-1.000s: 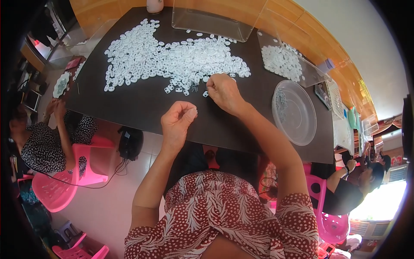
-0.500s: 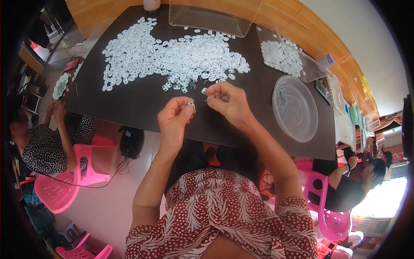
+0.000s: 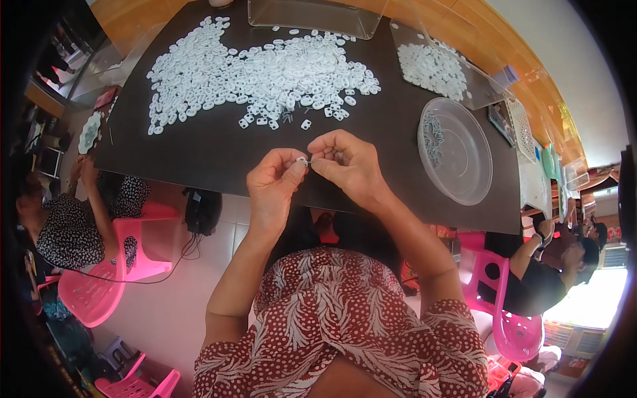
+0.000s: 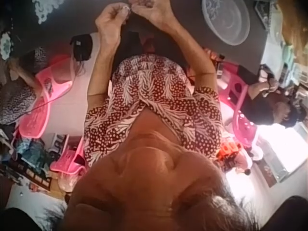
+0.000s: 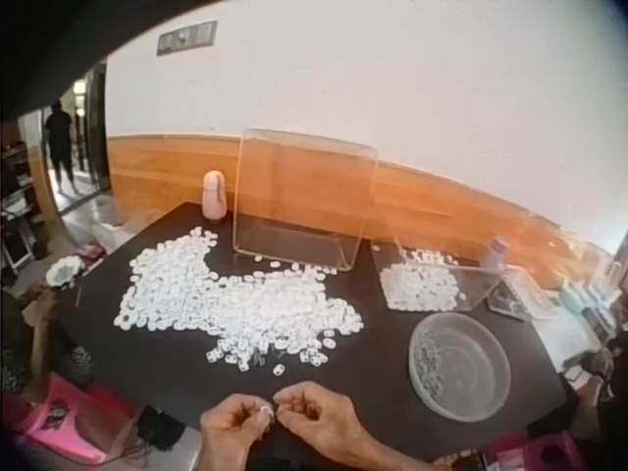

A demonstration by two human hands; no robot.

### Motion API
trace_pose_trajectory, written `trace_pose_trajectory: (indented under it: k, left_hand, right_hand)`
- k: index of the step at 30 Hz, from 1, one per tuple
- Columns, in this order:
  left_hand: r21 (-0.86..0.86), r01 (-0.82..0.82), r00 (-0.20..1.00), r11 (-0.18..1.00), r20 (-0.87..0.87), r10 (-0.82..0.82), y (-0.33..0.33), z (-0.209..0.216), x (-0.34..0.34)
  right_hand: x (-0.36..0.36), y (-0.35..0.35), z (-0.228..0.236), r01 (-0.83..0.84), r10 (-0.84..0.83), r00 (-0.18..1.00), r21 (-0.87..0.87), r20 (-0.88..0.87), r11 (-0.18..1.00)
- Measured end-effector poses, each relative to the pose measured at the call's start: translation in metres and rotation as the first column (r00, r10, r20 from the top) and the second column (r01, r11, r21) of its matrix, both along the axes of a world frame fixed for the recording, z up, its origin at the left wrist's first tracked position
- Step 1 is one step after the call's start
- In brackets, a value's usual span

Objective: Manually assemble small white plastic electrical connector components by hand.

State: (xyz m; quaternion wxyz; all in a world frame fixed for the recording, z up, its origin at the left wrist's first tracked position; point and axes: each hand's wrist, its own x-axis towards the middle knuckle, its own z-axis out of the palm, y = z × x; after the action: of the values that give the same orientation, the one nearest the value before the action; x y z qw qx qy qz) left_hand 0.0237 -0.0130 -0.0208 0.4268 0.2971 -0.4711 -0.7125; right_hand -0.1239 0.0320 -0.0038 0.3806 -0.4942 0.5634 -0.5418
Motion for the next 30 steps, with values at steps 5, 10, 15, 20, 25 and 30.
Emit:
trace_pose_trajectory:
  k: [5,10,15,20,25,30]
  left_hand:
    - [-0.005,0.012,1.000,1.000,0.001,-0.012,0.0031,0.0001,-0.0011]
    - [-0.041,0.000,1.000,0.999,-0.019,0.000,0.0052,0.0006,-0.0018]
    - [-0.075,0.000,1.000,0.997,0.016,0.001,0.0064,0.0005,-0.0003]
    - [-0.080,-0.010,1.000,0.997,0.011,0.011,0.0061,-0.0005,0.0013]
    - [-0.051,0.023,0.999,0.998,0.040,-0.021,0.0059,-0.0013,0.0053]
    - [-0.065,0.018,0.998,0.998,0.054,-0.014,0.0070,-0.0003,0.0058]
  right_hand:
    - [-0.0019,0.0047,0.0074,-0.018,0.020,1.000,0.098,-0.020,0.995]
    - [-0.0001,0.0038,-0.0011,0.013,-0.013,1.000,-0.005,-0.003,1.000]
    - [0.0026,0.0046,0.0013,0.021,-0.021,0.999,0.002,-0.031,1.000]
    - [0.0034,0.0044,-0.0008,0.025,-0.025,1.000,0.007,-0.015,1.000]
    - [0.0032,0.0073,0.0072,-0.027,0.031,0.999,0.110,-0.037,0.994]
    - [0.0060,0.0084,0.0044,-0.014,0.019,0.999,0.097,-0.049,0.995]
